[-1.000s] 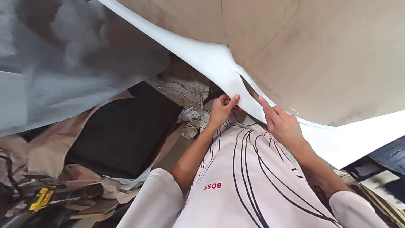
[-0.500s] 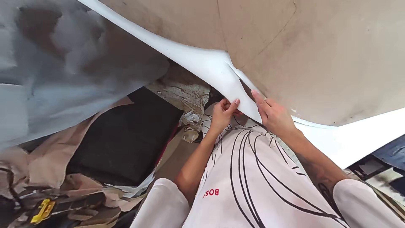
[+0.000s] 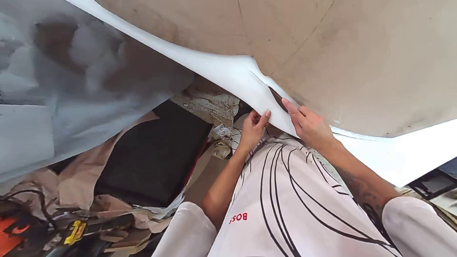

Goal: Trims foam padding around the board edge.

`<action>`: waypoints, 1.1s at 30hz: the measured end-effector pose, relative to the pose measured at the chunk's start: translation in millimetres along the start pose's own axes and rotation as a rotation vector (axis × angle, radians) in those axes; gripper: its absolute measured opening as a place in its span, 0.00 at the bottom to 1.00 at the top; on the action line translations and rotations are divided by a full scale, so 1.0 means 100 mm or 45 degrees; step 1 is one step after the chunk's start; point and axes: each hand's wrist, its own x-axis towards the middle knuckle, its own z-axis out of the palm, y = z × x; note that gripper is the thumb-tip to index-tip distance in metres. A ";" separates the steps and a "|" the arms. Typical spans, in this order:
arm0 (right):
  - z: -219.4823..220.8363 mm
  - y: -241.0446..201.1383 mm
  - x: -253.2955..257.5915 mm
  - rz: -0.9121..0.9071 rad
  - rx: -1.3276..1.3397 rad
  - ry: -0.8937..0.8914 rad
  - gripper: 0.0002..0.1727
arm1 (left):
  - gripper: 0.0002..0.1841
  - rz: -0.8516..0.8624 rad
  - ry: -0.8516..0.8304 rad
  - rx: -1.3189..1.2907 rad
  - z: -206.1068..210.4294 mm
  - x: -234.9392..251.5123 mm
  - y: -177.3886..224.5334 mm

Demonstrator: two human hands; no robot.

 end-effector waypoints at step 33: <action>0.44 -0.45 -0.09 0.261 -0.074 0.165 0.27 | 0.23 -0.003 -0.198 0.050 -0.21 0.08 -0.03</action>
